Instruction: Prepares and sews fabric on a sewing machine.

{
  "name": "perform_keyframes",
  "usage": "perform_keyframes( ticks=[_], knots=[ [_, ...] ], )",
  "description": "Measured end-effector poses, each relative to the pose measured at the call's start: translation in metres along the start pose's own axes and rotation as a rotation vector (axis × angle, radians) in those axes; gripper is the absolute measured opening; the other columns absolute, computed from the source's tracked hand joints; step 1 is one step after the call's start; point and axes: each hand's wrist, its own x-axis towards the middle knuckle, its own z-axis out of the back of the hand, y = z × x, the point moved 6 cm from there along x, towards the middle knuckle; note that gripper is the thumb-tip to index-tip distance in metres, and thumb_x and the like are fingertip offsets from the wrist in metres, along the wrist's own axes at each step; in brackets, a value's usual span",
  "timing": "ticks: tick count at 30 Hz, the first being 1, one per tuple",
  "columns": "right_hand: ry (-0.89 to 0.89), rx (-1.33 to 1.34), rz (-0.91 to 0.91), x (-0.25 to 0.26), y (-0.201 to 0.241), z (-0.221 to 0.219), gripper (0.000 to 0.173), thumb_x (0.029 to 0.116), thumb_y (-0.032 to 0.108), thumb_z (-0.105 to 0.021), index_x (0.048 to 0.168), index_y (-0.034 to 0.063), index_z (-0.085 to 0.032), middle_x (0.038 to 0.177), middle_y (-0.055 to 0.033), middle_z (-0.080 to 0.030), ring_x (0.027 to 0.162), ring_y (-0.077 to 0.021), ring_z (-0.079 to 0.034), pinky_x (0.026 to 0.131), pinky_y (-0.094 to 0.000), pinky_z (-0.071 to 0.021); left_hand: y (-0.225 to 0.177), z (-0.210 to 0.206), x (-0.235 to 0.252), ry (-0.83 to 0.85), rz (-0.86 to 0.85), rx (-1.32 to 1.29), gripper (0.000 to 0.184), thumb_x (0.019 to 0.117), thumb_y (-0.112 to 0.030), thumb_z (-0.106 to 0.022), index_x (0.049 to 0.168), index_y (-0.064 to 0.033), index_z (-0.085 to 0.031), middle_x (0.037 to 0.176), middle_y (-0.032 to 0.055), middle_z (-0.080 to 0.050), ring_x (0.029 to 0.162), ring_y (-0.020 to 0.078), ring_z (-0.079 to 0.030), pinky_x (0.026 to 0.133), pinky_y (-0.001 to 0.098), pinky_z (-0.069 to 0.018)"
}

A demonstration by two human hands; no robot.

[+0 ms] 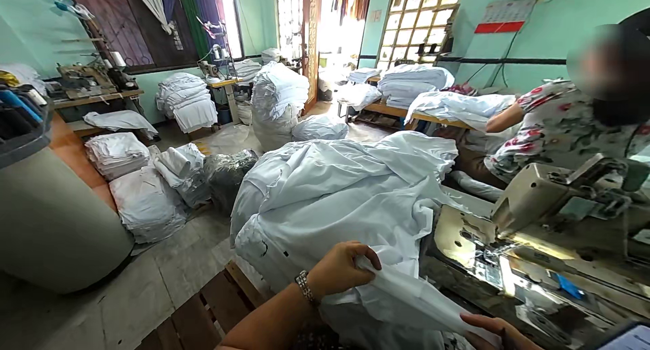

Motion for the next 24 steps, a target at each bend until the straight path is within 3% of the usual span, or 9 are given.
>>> perform_keyframes(
  ticks=[1,3,10,15,19,22,24],
  knots=[
    [-0.005,-0.102,0.027,0.002,0.001,-0.001,0.024,0.0907,0.004,-0.074,0.115,0.0015,-0.073,0.105,-0.0016,-0.071,0.087,-0.0031,-0.064,0.076,-0.0214,-0.0553,-0.001,0.0,0.0,-0.052,-0.008,0.048,0.017,0.0833,0.0,-0.073,0.1,0.0,-0.073,0.097,0.0101,-0.07,0.093,0.0138,-0.065,0.082,0.0296,-0.0537],
    [-0.035,-0.256,0.071,0.003,0.004,-0.003,0.023,0.0926,0.007,-0.073,0.114,-0.0009,-0.075,0.096,-0.0073,-0.069,0.084,-0.0042,-0.059,0.075,-0.0203,-0.0499,-0.002,0.001,0.0,-0.117,-0.015,0.114,0.015,0.0835,0.0,-0.073,0.098,-0.0008,-0.073,0.096,0.0093,-0.07,0.094,0.0143,-0.066,0.085,0.0306,-0.0542],
    [-0.111,-0.362,0.118,0.0,0.016,-0.006,0.021,0.0933,0.008,-0.07,0.112,0.0022,-0.078,0.085,-0.0052,-0.063,0.077,-0.0005,-0.054,0.068,-0.0136,-0.0448,-0.001,0.003,0.001,-0.134,-0.008,0.137,0.014,0.0864,0.0,-0.065,0.097,-0.0023,-0.073,0.09,0.0056,-0.072,0.083,0.01,-0.067,0.076,0.0292,-0.0548],
    [-0.103,-0.388,0.123,0.001,0.017,-0.009,0.021,0.0926,0.009,-0.072,0.111,0.0023,-0.078,0.082,-0.0062,-0.062,0.074,-0.0022,-0.053,0.066,-0.0154,-0.0437,0.0,0.003,0.0,-0.141,-0.001,0.101,0.014,0.0866,0.0,-0.066,0.099,-0.0019,-0.073,0.089,0.0056,-0.072,0.081,0.009,-0.065,0.074,0.0279,-0.0537],
    [-0.091,-0.397,0.135,0.004,0.017,-0.013,0.021,0.0937,0.009,-0.07,0.112,-0.0006,-0.077,0.083,-0.0094,-0.063,0.076,-0.0047,-0.055,0.069,-0.0174,-0.0459,-0.001,0.003,-0.003,-0.134,-0.04,0.109,0.014,0.0864,-0.004,-0.075,0.1,-0.0012,-0.073,0.093,0.0072,-0.073,0.087,0.0115,-0.068,0.08,0.0304,-0.0556],
    [-0.087,-0.356,0.152,0.005,0.022,-0.019,0.022,0.0952,0.008,-0.069,0.113,-0.0051,-0.074,0.089,-0.0114,-0.065,0.08,-0.0044,-0.058,0.074,-0.0174,-0.0489,-0.001,0.004,-0.005,-0.165,-0.048,0.084,0.016,0.0855,0.003,-0.067,0.1,0.0006,-0.072,0.092,0.0093,-0.072,0.085,0.0139,-0.067,0.078,0.0324,-0.0543],
    [-0.065,-0.265,0.157,0.003,0.024,-0.022,0.025,0.0954,0.004,-0.067,0.118,-0.0071,-0.07,0.102,-0.01,-0.069,0.09,-0.003,-0.062,0.082,-0.0199,-0.0537,0.0,0.004,-0.006,-0.175,-0.048,0.037,0.017,0.0863,0.004,-0.063,0.102,0.0018,-0.071,0.092,0.0101,-0.071,0.085,0.014,-0.066,0.078,0.0321,-0.0542]
  ],
)
